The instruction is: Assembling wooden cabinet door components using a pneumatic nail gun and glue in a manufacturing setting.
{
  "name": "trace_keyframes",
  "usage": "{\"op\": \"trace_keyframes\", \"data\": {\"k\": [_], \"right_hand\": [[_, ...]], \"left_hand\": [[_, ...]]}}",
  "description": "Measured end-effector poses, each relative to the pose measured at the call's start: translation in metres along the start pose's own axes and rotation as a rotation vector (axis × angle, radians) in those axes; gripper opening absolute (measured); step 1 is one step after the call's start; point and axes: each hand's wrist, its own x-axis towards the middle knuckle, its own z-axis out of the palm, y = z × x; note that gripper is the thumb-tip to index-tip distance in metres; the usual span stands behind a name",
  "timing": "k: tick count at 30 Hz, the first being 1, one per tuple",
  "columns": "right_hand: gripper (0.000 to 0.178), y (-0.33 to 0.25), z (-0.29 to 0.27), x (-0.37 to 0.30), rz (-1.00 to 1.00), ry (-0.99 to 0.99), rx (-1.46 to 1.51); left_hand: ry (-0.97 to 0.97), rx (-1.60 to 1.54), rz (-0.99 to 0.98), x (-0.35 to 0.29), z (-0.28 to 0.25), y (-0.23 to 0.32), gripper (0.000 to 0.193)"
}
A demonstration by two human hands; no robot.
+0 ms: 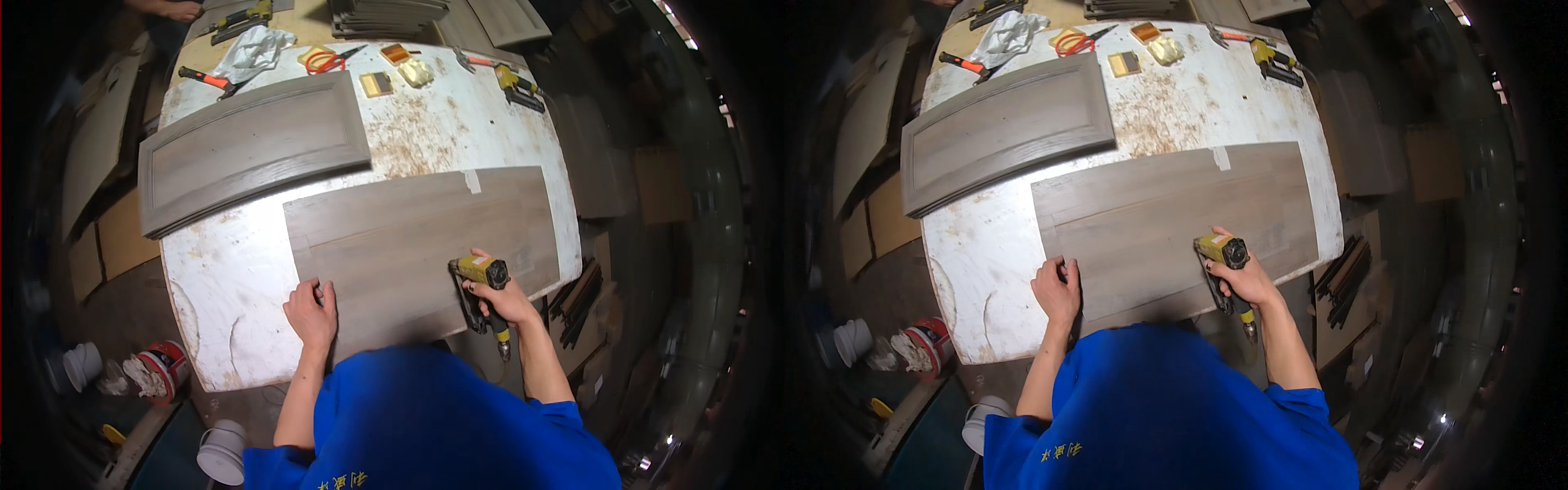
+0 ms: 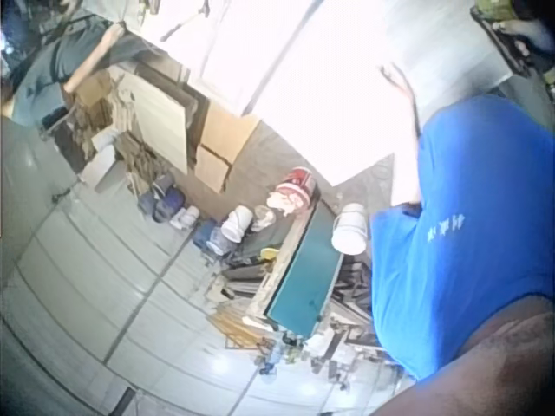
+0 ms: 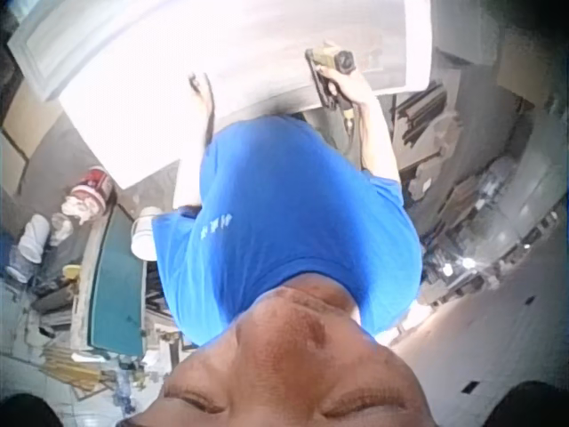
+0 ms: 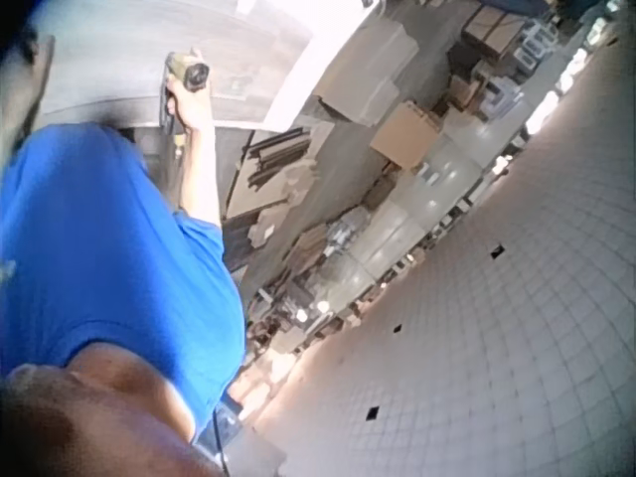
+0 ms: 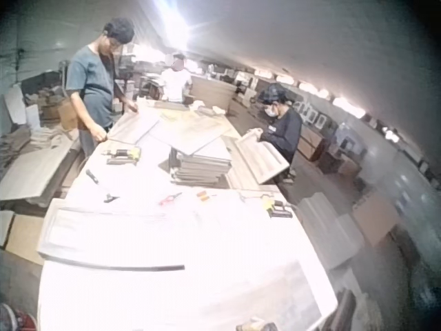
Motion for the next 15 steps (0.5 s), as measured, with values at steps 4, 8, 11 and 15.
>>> {"op": "trace_keyframes", "data": {"k": [4, 8, 11, 15], "right_hand": [[0.076, 0.031, -0.008, -0.026, 0.049, 0.046, 0.015], [0.073, 0.058, -0.011, -0.040, 0.071, 0.048, 0.027], [0.073, 0.069, -0.011, -0.045, 0.054, 0.049, 0.026], [0.074, 0.074, -0.009, -0.048, 0.061, 0.072, 0.031]], "left_hand": [[0.029, -0.015, 0.026, 0.003, 0.001, 0.001, 0.019], [0.010, -0.014, 0.023, 0.001, 0.003, -0.001, 0.019], [0.011, -0.006, 0.031, 0.001, 0.003, 0.001, 0.021], [-0.001, 0.011, 0.022, -0.001, 0.003, -0.001, 0.022]]}}
